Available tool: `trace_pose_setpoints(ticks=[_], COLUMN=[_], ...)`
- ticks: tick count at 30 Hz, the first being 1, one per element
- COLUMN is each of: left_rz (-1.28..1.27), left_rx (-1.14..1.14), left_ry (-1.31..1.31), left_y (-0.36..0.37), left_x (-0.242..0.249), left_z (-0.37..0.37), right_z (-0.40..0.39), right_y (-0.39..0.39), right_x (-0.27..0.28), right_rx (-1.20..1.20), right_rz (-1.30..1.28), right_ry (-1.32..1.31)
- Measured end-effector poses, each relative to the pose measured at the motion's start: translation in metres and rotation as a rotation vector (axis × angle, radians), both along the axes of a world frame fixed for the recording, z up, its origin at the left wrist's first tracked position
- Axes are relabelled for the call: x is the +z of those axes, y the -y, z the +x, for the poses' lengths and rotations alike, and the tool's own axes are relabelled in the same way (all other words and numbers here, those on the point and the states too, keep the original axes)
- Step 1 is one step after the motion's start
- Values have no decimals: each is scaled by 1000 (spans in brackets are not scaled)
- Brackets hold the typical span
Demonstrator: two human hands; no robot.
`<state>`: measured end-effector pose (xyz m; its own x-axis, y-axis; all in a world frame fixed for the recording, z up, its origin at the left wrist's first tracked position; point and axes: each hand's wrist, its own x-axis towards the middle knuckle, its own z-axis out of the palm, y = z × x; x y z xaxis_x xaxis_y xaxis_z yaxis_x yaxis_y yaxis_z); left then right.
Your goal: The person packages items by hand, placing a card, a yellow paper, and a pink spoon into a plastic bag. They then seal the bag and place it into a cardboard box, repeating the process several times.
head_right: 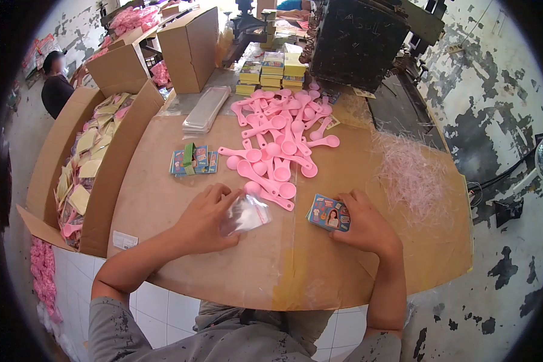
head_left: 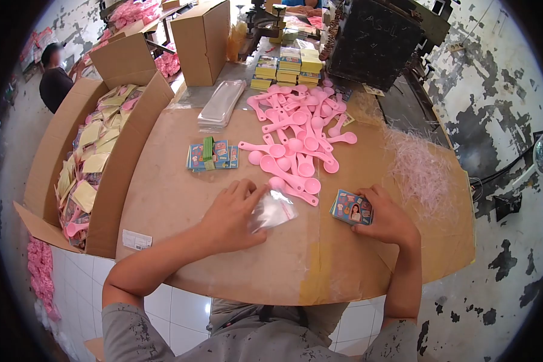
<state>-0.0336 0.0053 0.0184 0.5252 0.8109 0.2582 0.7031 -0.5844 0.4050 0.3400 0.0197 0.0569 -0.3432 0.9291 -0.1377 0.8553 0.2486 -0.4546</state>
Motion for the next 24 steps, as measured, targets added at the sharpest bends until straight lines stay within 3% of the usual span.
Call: trace_pose_setpoints(ticks=[5, 11, 16, 17, 19, 20, 23, 24], left_rz=[-47, -48, -301, -380, -331, -307, 94, 42], left_rx=[-47, 107, 204, 243, 232, 225, 14, -7], left_ry=[73, 160, 309, 321, 335, 343, 232, 335], left_y=[-6, -16, -19, -19, -18, -18, -20, -20], left_x=[7, -10, -9, -6, -4, -4, -6, -7], left_z=[-6, -11, -8, -7, -7, -7, -11, -10], right_z=[-22, -21, -20, -19, -17, -16, -17, -21], right_y=[-6, -8, -12, -14, -19, -19, -16, -12], right_x=[-8, -11, -15, -18, -26, -26, -22, -19], right_rx=[54, 23, -127, -81, 12, -24, -94, -93], right_rz=[118, 152, 141, 272, 535, 484, 331, 284], right_ry=[-16, -163, -264, -249, -215, -286, -489, -553])
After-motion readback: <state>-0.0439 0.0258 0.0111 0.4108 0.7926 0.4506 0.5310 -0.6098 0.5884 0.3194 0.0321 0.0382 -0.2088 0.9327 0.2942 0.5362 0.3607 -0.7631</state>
